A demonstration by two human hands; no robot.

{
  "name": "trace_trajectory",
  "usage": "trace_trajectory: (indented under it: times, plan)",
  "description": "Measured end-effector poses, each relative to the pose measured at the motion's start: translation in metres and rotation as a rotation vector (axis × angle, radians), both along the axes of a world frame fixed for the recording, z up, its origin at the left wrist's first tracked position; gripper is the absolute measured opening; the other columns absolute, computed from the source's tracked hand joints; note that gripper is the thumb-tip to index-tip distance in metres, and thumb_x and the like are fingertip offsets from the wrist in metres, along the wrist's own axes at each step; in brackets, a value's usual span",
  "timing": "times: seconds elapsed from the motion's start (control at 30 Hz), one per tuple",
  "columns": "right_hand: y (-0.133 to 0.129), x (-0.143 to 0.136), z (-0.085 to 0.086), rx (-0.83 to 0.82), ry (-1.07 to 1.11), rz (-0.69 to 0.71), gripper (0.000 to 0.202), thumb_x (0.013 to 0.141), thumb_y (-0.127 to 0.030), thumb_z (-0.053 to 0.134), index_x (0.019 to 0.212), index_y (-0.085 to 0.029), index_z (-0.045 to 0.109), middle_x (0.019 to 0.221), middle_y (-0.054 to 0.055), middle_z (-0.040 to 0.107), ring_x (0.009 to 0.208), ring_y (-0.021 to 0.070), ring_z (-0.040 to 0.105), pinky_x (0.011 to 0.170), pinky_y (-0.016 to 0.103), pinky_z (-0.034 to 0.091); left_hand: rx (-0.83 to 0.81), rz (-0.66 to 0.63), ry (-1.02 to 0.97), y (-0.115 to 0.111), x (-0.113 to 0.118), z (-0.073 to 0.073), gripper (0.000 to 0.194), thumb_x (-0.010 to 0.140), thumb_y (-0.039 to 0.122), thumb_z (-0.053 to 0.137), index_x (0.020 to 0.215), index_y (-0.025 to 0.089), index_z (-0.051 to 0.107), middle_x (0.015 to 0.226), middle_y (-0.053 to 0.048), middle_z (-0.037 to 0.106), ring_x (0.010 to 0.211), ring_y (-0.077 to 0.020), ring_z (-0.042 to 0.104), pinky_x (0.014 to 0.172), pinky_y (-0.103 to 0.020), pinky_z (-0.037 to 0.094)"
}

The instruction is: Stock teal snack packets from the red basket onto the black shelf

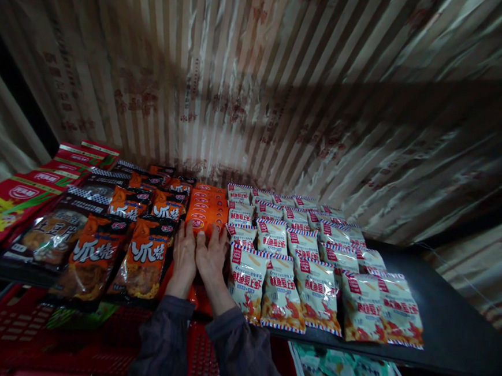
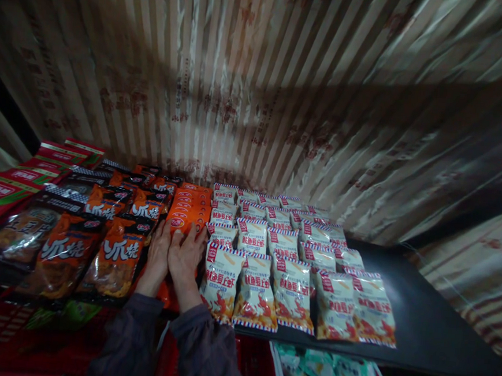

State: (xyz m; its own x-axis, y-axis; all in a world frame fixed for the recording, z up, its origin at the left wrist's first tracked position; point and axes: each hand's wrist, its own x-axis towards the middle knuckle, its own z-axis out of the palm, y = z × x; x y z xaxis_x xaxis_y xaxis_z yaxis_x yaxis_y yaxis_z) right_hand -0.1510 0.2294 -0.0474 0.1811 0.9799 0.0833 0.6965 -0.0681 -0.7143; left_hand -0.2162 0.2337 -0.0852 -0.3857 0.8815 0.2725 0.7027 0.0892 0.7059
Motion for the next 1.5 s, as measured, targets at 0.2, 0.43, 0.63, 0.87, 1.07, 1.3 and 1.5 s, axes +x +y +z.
trace_trajectory:
  times: [0.2, 0.43, 0.63, 0.87, 1.07, 1.3, 1.5]
  plan:
    - [0.003, 0.001, -0.006, 0.037, -0.011, 0.022, 0.054, 0.086, -0.035, 0.043, 0.134, -0.008, 0.045, 0.146, 0.022, 0.031, 0.136, 0.0328, 0.027, 0.107, 0.046, 0.028, -0.011, -0.008, 0.007, 0.001, -0.001, 0.001, 0.045, 0.089, 0.025, 0.039, 0.127, 0.004, 0.047, 0.134, -0.024, 0.047, 0.127, -0.0282, 0.043, 0.104, -0.042, 0.037]
    - [0.003, 0.002, -0.012, 0.097, -0.025, 0.010, 0.056, 0.087, -0.038, 0.040, 0.133, -0.008, 0.045, 0.145, 0.022, 0.034, 0.134, 0.0336, 0.030, 0.106, 0.049, 0.026, 0.063, -0.012, -0.010, 0.002, -0.001, -0.006, 0.045, 0.087, 0.024, 0.040, 0.129, 0.008, 0.046, 0.141, -0.022, 0.040, 0.134, -0.0290, 0.034, 0.108, -0.047, 0.031]
    - [0.005, 0.001, -0.014, 0.139, -0.015, -0.004, 0.055, 0.086, -0.038, 0.040, 0.130, -0.008, 0.048, 0.142, 0.022, 0.037, 0.133, 0.0312, 0.031, 0.105, 0.047, 0.028, 0.029, -0.034, -0.016, 0.002, -0.003, -0.005, 0.044, 0.087, 0.021, 0.037, 0.128, 0.007, 0.047, 0.137, -0.021, 0.046, 0.128, -0.0258, 0.042, 0.106, -0.043, 0.035]
    - [0.006, 0.003, -0.023, 0.162, -0.010, 0.042, 0.055, 0.087, -0.037, 0.037, 0.132, -0.006, 0.046, 0.143, 0.021, 0.037, 0.136, 0.0292, 0.026, 0.107, 0.050, 0.025, -0.022, -0.024, 0.060, -0.003, -0.002, 0.006, 0.046, 0.087, 0.021, 0.040, 0.130, 0.008, 0.046, 0.141, -0.022, 0.040, 0.129, -0.0284, 0.041, 0.105, -0.043, 0.035]
    - [-0.003, 0.004, -0.016, 0.142, 0.021, 0.012, 0.054, 0.087, -0.037, 0.038, 0.131, -0.007, 0.047, 0.146, 0.022, 0.030, 0.136, 0.0314, 0.027, 0.105, 0.049, 0.029, -0.012, -0.006, 0.103, -0.010, 0.000, 0.010, 0.047, 0.088, 0.026, 0.040, 0.131, 0.006, 0.044, 0.143, -0.025, 0.035, 0.131, -0.0312, 0.038, 0.105, -0.047, 0.034]
    - [-0.006, 0.003, -0.015, 0.131, 0.014, 0.018, 0.053, 0.088, -0.036, 0.036, 0.132, -0.008, 0.046, 0.145, 0.020, 0.034, 0.135, 0.0291, 0.028, 0.107, 0.047, 0.027, -0.030, -0.010, 0.087, -0.007, 0.001, 0.005, 0.046, 0.087, 0.023, 0.040, 0.130, 0.008, 0.044, 0.141, -0.023, 0.039, 0.131, -0.0290, 0.038, 0.105, -0.045, 0.033]
    - [-0.004, 0.007, -0.020, 0.127, 0.013, 0.066, 0.053, 0.090, -0.035, 0.033, 0.134, -0.006, 0.044, 0.146, 0.019, 0.034, 0.139, 0.0259, 0.021, 0.111, 0.046, 0.020, 0.006, -0.005, 0.101, -0.006, 0.001, 0.004, 0.044, 0.086, 0.020, 0.041, 0.128, 0.009, 0.047, 0.138, -0.021, 0.044, 0.129, -0.0280, 0.040, 0.106, -0.045, 0.034]
